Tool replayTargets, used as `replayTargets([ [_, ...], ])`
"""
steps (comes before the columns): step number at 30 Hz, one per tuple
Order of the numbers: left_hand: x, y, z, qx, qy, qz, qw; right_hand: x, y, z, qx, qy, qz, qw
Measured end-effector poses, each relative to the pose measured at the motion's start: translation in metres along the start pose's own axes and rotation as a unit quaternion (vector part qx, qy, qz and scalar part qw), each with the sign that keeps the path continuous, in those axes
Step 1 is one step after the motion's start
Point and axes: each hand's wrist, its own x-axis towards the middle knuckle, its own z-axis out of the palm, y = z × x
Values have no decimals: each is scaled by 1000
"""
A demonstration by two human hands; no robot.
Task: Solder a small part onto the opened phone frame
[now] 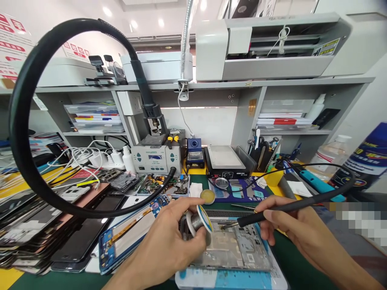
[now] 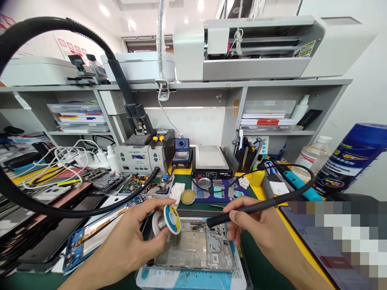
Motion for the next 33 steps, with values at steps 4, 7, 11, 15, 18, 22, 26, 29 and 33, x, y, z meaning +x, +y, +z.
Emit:
replayTargets([
  [4,1,1,0,-8,7,-20,1000,0,2,-2,-1,-8,-3,1000],
  [7,1,-1,1,-6,16,-33,999,1,5,-5,0,-20,-12,1000],
  [11,3,-4,2,-20,16,-37,999,3,7,-7,1,-37,-20,999],
  [15,10,-1,-2,-19,46,-50,998,5,7,-8,-7,-45,-15,999],
  [18,19,6,-5,-14,52,-68,996,7,8,-9,-6,-49,-11,999],
  [22,33,19,-4,-7,45,-82,996,6,8,-11,2,-48,-17,999],
  [26,40,23,0,-3,51,-84,995,6,7,-10,26,-40,-19,999],
  [29,39,19,3,-8,53,-85,995,6,6,-8,24,-35,-14,999],
  [33,35,9,6,-27,50,-85,995,6,6,-6,13,-34,-5,999],
])
